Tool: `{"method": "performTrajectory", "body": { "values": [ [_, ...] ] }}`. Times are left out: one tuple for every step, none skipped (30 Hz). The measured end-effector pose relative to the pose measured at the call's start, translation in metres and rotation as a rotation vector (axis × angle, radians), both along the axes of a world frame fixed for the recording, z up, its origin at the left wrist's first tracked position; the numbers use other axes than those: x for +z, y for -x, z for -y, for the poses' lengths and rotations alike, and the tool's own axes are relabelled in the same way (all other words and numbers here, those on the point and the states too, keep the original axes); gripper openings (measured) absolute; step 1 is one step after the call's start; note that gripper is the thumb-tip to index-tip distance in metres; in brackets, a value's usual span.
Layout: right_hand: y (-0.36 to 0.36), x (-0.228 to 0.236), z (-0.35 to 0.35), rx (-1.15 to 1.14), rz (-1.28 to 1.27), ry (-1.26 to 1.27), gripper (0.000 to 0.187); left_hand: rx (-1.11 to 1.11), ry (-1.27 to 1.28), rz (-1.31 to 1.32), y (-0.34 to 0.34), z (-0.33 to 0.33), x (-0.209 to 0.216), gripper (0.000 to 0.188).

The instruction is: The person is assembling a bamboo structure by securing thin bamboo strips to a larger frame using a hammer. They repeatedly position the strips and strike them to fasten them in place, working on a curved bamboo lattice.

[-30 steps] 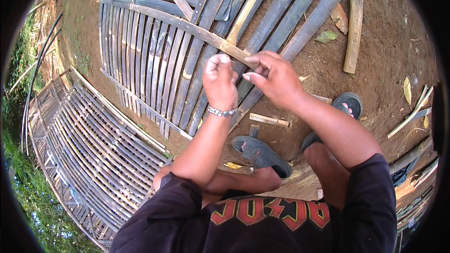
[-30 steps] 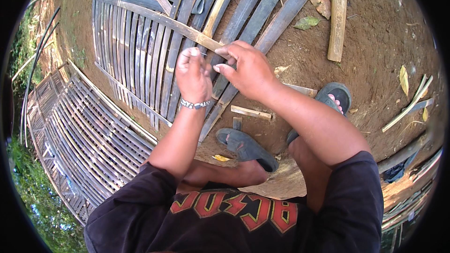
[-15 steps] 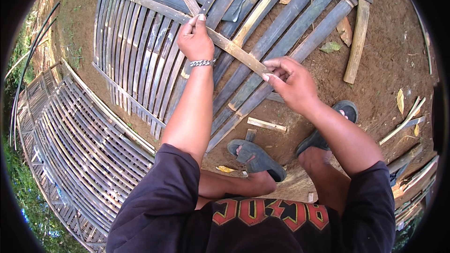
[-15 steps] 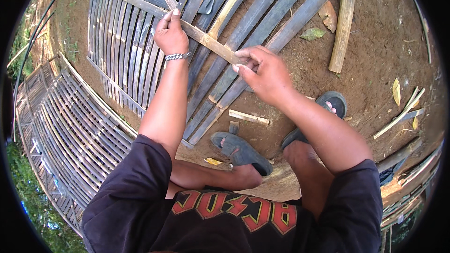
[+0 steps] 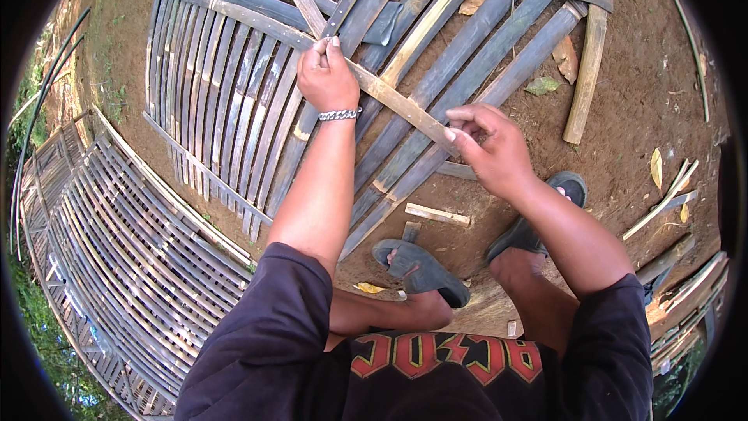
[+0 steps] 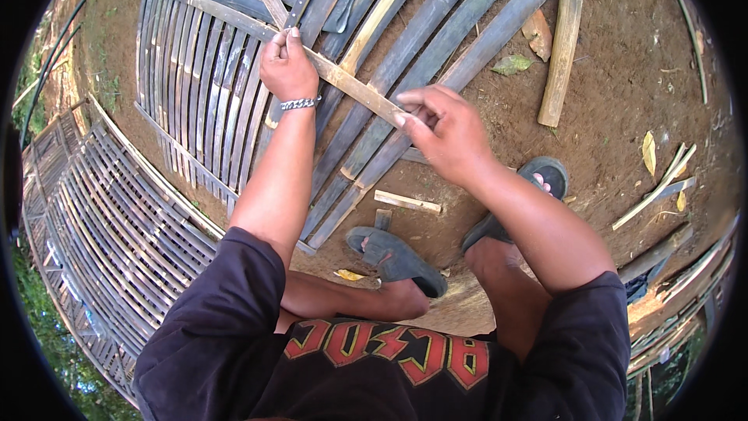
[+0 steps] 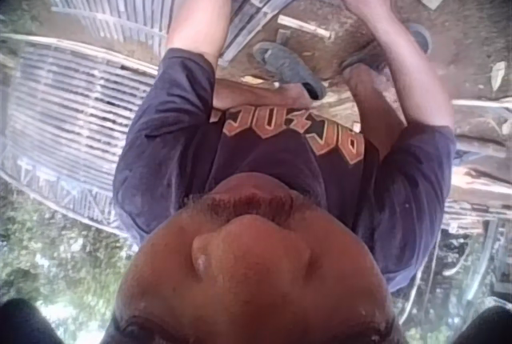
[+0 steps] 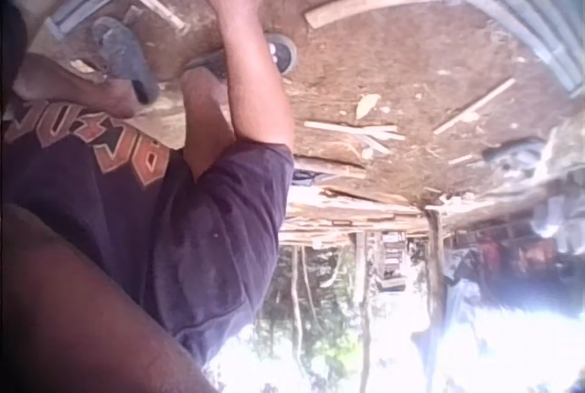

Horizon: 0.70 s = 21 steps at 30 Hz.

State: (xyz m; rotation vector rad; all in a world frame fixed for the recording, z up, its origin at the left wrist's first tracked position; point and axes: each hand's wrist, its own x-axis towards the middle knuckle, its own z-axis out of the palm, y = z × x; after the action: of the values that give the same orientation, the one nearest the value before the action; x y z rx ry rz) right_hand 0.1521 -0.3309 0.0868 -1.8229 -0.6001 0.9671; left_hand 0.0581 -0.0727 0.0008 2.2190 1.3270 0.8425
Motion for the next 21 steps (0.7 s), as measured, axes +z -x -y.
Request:
{"method": "performTrajectory", "body": {
  "values": [
    [-0.007, 0.0, 0.005, -0.002, 0.054, 0.023, 0.022, -0.003, -0.014, -0.031, 0.001, 0.001, 0.003, 0.02],
    [-0.015, -0.001, 0.011, -0.024, 0.129, 0.057, 0.02, -0.016, -0.023, -0.022, 0.001, 0.002, 0.005, 0.02],
    [-0.029, 0.0, 0.017, -0.016, 0.222, 0.105, 0.02, -0.023, -0.038, -0.011, 0.002, 0.001, 0.008, 0.019],
    [-0.042, -0.002, 0.026, -0.06, 0.279, 0.199, 0.021, -0.032, -0.049, 0.004, 0.002, 0.001, 0.01, 0.018],
    [-0.055, -0.012, 0.038, -0.129, 0.476, 0.181, 0.021, -0.029, -0.039, -0.005, 0.002, 0.003, 0.012, 0.018],
    [-0.071, -0.016, 0.048, -0.161, 0.575, 0.233, 0.025, -0.024, -0.029, -0.014, 0.003, 0.004, 0.014, 0.018],
    [-0.085, -0.021, 0.063, -0.181, 0.799, 0.307, 0.031, -0.021, -0.015, -0.016, 0.001, 0.006, 0.015, 0.018],
    [-0.098, -0.025, 0.074, -0.202, 1.027, 0.372, 0.037, -0.016, 0.01, 0.006, -0.002, 0.005, 0.017, 0.018],
    [-0.105, -0.03, 0.083, -0.21, 1.069, 0.445, 0.042, -0.008, 0.035, 0.022, -0.001, 0.005, 0.017, 0.018],
    [-0.109, -0.035, 0.094, -0.219, 1.109, 0.52, 0.047, -0.001, 0.06, 0.038, 0.0, 0.006, 0.015, 0.018],
    [-0.111, -0.033, 0.098, -0.231, 1.156, 0.595, 0.051, -0.028, -0.007, 0.057, -0.001, 0.004, 0.012, 0.017],
    [-0.108, -0.027, 0.095, -0.292, 0.931, 0.636, 0.056, -0.037, -0.001, 0.054, 0.0, 0.004, 0.011, 0.017],
    [-0.104, -0.02, 0.086, -0.34, 0.705, 0.664, 0.06, -0.037, 0.0, 0.051, 0.003, 0.003, 0.012, 0.017],
    [-0.102, -0.015, 0.078, -0.382, 0.476, 0.689, 0.064, -0.037, 0.0, 0.047, 0.005, 0.003, 0.013, 0.017],
    [-0.102, -0.013, 0.074, -0.373, 0.479, 0.71, 0.064, -0.031, -0.008, 0.067, 0.004, 0.002, 0.012, 0.018],
    [-0.102, -0.012, 0.071, -0.365, 0.481, 0.73, 0.065, -0.027, -0.011, 0.065, 0.005, 0.001, 0.01, 0.017],
    [-0.102, -0.013, 0.069, -0.357, 0.482, 0.75, 0.065, -0.024, -0.016, 0.063, 0.006, 0.001, 0.009, 0.016],
    [-0.106, -0.019, 0.074, -0.336, 0.55, 0.742, 0.062, -0.021, -0.02, 0.063, 0.005, 0.0, 0.009, 0.015],
    [-0.112, -0.029, 0.084, -0.318, 0.617, 0.735, 0.059, -0.026, -0.015, 0.064, 0.003, 0.001, 0.011, 0.015],
    [-0.119, -0.035, 0.092, -0.3, 0.685, 0.729, 0.056, -0.031, -0.01, 0.065, 0.002, 0.003, 0.012, 0.014],
    [-0.123, -0.033, 0.089, -0.363, 0.626, 0.751, 0.046, -0.032, -0.009, 0.06, 0.003, 0.003, 0.013, 0.014]
  ]
}}
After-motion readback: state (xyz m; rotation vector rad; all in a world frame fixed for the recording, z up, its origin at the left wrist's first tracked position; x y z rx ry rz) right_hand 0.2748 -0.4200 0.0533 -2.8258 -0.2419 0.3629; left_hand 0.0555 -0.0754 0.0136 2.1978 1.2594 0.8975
